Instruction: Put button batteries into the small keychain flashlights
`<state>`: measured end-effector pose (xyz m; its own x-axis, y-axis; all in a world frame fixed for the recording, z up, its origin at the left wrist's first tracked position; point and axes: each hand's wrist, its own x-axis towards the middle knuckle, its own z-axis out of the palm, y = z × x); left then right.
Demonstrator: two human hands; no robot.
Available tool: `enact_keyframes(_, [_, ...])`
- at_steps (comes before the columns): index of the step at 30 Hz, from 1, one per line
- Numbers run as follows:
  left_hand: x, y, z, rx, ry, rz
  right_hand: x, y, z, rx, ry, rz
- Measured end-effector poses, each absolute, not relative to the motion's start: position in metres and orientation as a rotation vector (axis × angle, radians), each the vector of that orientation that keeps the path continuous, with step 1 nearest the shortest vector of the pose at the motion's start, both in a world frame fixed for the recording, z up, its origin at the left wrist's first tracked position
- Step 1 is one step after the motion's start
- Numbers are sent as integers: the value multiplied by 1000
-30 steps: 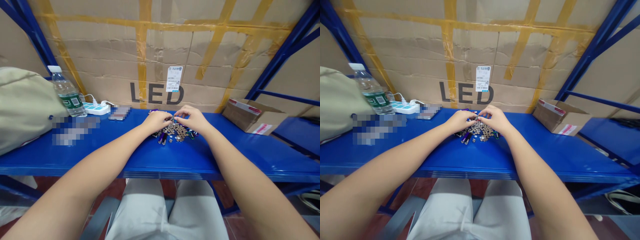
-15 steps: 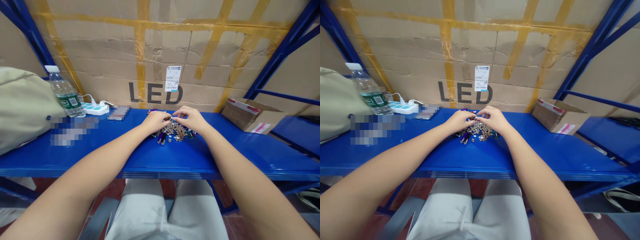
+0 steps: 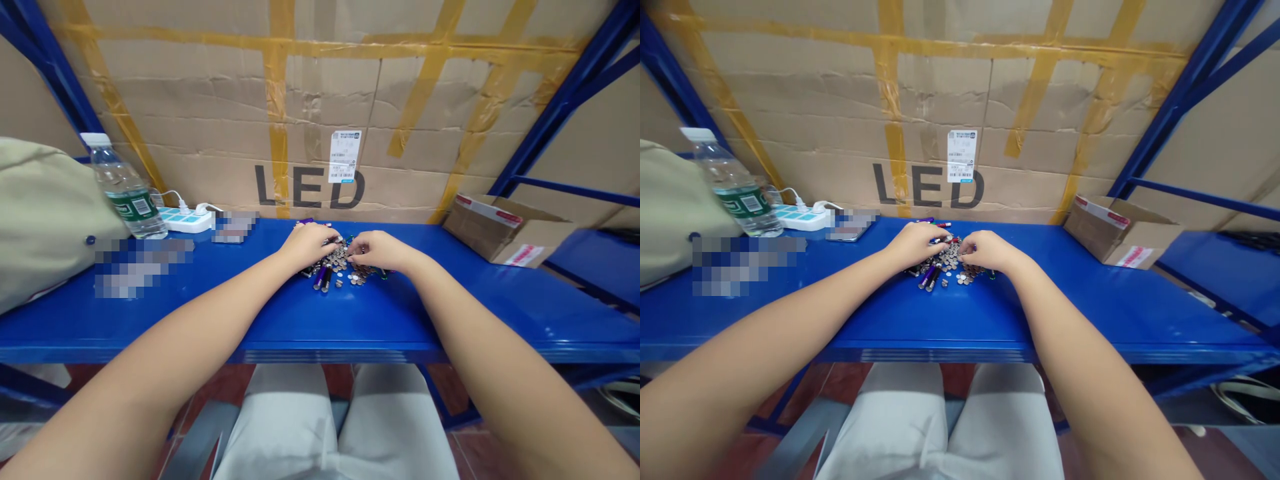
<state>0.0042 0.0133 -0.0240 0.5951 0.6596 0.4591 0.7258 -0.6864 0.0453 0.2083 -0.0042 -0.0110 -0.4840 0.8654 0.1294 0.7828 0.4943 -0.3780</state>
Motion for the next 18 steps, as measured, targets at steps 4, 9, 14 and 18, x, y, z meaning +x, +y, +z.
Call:
enact_keyframes(4, [4,14,-24,-2653,-1175,-654,206,-2,-13,-1404,-2478,365])
enact_keyframes(9, [4,14,-24,-2637,-1181,-639,207,-1,-13,-1430,-2509,383])
enact_keyframes(14, [5,13,-23,-2629,-1180,-625,208,1,-14,-1442,-2514,387])
enact_keyframes(18, [6,12,-21,-2630,-1178,-604,206,3,-17,-1430,-2513,372])
